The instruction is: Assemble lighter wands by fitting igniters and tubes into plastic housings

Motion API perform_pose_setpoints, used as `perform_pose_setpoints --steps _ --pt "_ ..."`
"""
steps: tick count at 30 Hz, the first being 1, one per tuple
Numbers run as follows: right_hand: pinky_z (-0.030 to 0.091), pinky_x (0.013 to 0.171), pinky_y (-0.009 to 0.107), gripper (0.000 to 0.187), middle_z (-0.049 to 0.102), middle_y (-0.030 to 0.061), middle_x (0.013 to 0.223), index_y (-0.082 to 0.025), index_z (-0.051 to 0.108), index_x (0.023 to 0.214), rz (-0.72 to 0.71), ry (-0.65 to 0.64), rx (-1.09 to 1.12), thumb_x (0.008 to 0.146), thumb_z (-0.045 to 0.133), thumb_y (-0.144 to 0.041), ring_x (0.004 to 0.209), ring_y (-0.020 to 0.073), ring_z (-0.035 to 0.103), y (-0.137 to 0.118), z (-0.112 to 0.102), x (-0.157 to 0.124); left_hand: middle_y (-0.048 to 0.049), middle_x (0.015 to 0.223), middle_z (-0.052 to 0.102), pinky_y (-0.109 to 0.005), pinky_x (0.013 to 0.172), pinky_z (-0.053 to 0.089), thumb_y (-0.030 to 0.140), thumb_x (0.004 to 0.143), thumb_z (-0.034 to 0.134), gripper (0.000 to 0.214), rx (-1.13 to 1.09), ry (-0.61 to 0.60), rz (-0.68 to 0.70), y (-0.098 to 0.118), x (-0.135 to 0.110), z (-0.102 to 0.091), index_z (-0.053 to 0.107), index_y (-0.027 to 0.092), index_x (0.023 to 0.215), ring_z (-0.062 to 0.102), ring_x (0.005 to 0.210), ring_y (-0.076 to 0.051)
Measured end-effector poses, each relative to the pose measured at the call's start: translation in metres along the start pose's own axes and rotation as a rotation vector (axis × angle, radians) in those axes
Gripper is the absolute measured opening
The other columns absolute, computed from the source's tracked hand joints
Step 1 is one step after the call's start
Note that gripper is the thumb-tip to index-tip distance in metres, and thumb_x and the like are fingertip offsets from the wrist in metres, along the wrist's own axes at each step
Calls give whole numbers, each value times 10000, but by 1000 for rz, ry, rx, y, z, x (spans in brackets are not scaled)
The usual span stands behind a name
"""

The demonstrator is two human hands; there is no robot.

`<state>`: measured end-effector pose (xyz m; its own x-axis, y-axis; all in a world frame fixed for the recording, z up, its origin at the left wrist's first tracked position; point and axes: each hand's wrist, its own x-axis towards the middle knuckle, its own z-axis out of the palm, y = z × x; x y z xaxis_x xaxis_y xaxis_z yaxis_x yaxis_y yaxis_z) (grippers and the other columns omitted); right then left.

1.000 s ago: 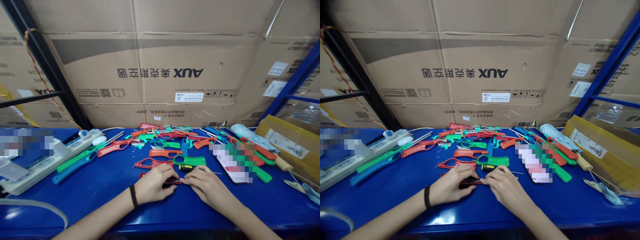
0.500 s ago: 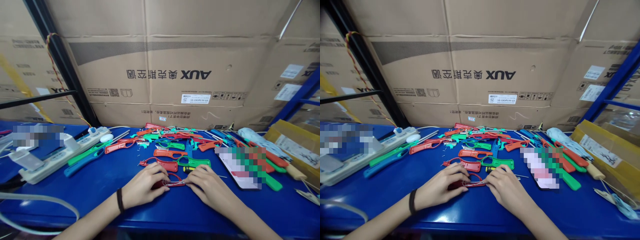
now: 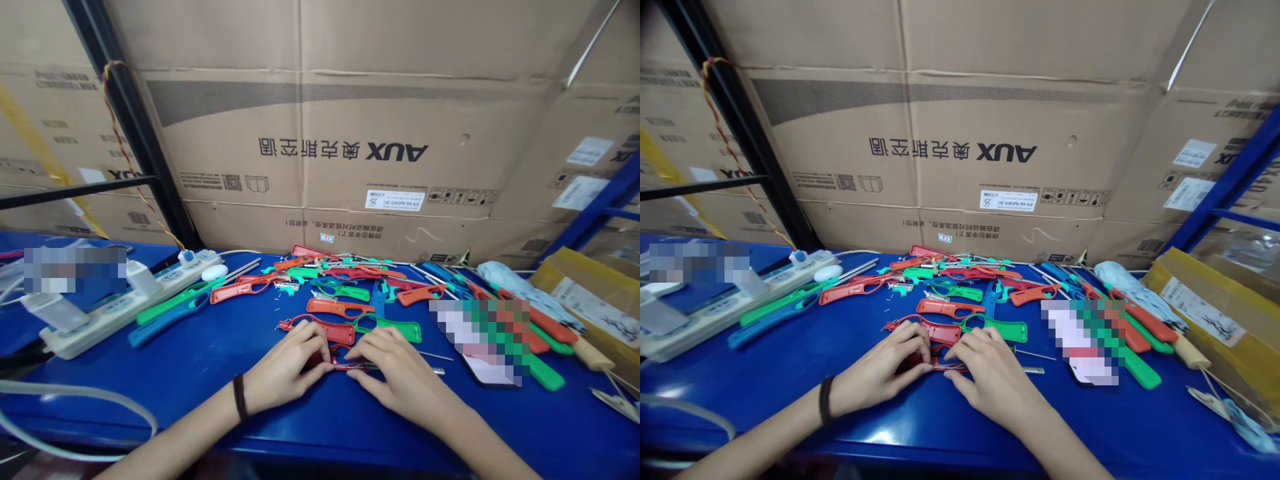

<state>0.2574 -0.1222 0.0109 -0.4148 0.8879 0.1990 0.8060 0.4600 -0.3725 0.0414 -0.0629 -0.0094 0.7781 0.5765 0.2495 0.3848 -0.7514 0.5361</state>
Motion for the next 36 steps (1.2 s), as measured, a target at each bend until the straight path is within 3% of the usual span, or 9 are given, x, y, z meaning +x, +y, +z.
perform_pose_setpoints --steps 6,11,15,19,23,28,36 --pt "444 795 284 67 596 11 903 -219 615 858 -33 -79 173 828 655 -264 920 177 559 6 6 24 -37 960 554 -310 842 437 197 922 508 56 -13 42 -14 -1 2 5 540 190 876 502 924 -185" --pt "454 767 276 24 614 19 897 -207 612 848 -54 -118 266 835 630 -214 882 170 574 14 13 28 -41 944 565 -305 807 445 219 929 494 81 2 79 -11 4 0 11 529 189 862 508 890 -186" --pt "450 723 261 30 626 2 833 -209 639 801 -35 -108 295 821 658 -220 815 159 589 14 15 27 -41 961 584 -321 833 439 259 929 499 97 32 133 -41 0 0 -4 558 194 887 522 903 -189" --pt "452 716 246 48 641 -7 811 -211 647 799 -40 -94 334 839 645 -238 803 146 596 14 15 28 -40 917 600 -342 843 435 297 930 473 161 142 279 -122 -29 6 -35 575 192 862 544 896 -198" --pt "452 728 235 45 648 -10 823 -213 644 811 -49 -81 365 852 629 -224 805 134 598 16 16 29 -54 893 632 -376 838 437 313 901 478 181 236 340 -237 -70 19 -56 579 181 829 573 896 -233" --pt "449 681 231 72 647 -16 832 -247 676 861 -39 -92 354 858 619 -203 756 134 592 16 15 27 -67 877 649 -373 803 445 219 862 503 139 278 304 -260 -95 42 -59 612 169 790 578 856 -237" --pt "443 792 246 72 670 -19 880 -243 668 863 -82 -94 345 871 607 -205 872 144 596 14 14 25 -49 967 558 -422 889 399 266 800 661 138 303 97 -82 -82 80 -41 674 239 934 504 977 -255"
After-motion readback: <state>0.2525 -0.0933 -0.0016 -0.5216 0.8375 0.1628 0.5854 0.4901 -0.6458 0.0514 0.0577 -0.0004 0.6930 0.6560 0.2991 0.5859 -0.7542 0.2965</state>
